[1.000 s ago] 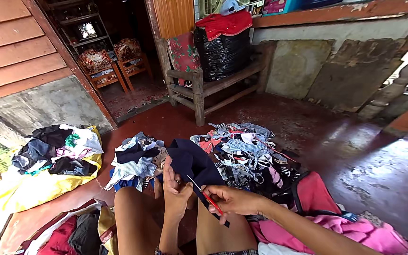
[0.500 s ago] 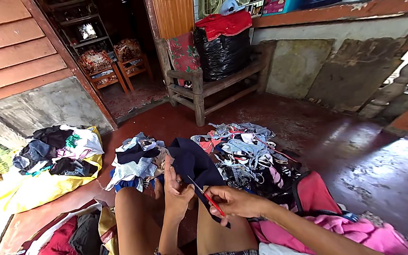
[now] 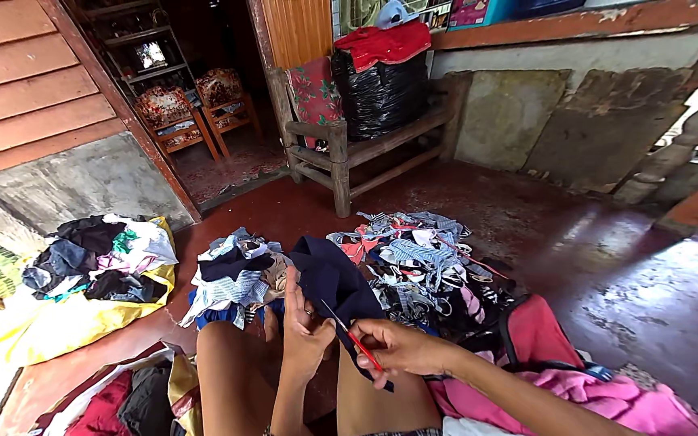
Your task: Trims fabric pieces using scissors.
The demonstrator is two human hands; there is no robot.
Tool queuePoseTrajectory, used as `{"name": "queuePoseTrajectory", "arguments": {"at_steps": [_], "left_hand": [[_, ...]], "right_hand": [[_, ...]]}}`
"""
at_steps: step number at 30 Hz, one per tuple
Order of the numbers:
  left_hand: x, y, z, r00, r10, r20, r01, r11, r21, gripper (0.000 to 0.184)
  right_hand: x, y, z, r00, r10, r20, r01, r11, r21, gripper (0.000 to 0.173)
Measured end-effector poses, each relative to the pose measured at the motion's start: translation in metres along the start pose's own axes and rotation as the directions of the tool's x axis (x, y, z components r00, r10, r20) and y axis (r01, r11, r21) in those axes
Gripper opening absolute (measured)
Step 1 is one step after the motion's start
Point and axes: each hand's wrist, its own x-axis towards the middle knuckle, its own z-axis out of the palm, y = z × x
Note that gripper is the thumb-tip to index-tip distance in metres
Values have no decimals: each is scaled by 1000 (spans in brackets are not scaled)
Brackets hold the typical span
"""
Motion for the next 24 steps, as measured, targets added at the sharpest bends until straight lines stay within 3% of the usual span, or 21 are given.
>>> {"name": "queuePoseTrajectory", "arguments": {"at_steps": [5, 13, 19, 24], "left_hand": [[-2, -1, 6, 999, 15, 46, -18, 999, 51, 119], [-2, 0, 4, 998, 19, 52, -24, 995, 92, 120], [-4, 1, 11, 995, 22, 102, -37, 989, 145, 119], [-4, -3, 6, 997, 13, 79, -23, 992, 120, 120]], "right_hand": [[2, 0, -3, 1000, -24, -9, 23, 1000, -7, 52], [-3, 1, -4, 1000, -27, -5, 27, 997, -72, 30], [-1, -2, -5, 999, -37, 1, 37, 997, -67, 54], [-5, 0, -6, 999, -30, -17, 29, 997, -67, 35]]}}
